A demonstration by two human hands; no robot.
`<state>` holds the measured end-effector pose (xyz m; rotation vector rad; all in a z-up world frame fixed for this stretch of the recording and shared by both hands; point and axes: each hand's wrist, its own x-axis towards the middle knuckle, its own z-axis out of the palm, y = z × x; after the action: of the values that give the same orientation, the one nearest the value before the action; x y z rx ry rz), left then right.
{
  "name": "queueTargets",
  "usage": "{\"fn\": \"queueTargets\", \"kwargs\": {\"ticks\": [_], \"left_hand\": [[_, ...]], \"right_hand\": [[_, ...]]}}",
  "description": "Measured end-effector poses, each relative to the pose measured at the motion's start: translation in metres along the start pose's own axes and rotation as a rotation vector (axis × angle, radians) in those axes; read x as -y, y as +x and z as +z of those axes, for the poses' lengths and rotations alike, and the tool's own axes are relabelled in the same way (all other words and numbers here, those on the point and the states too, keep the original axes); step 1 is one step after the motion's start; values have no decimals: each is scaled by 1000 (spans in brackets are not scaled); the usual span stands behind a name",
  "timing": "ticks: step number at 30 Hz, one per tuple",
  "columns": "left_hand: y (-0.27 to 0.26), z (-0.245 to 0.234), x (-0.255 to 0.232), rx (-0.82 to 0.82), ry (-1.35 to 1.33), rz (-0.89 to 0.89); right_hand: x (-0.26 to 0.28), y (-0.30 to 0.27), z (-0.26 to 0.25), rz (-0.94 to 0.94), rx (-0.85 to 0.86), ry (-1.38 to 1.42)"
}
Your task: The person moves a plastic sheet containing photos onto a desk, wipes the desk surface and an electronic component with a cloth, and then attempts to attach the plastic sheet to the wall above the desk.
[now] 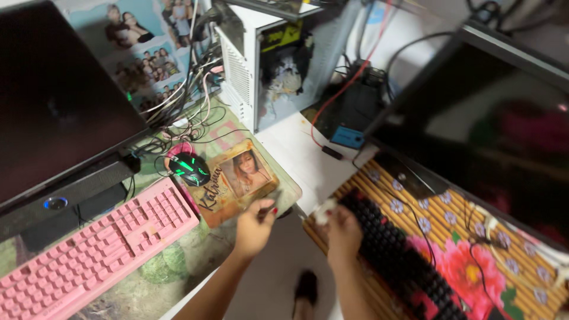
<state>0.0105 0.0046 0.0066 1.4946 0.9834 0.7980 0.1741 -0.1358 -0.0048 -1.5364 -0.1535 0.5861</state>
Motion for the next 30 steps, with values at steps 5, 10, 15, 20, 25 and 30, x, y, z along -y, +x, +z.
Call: {"fn": "queueTargets", "kwargs": {"ticks": [5,10,15,20,25,30], "left_hand": [[52,65,-40,-12,311,161],[121,178,-67,32,387,157],[170,251,-89,29,376,19],[189,278,-69,-83,633,14],[199,248,-51,-53,412,72],[203,189,-45,-16,391,169]], "right_hand": [[10,124,-5,42,-96,259],[2,206,-22,13,-19,126],[-4,228,-36,181,-71,10],[-22,240,-47,122,285,389],[-35,247,-55,110,53,-30],[-18,243,-58,-68,56,-258]]}}
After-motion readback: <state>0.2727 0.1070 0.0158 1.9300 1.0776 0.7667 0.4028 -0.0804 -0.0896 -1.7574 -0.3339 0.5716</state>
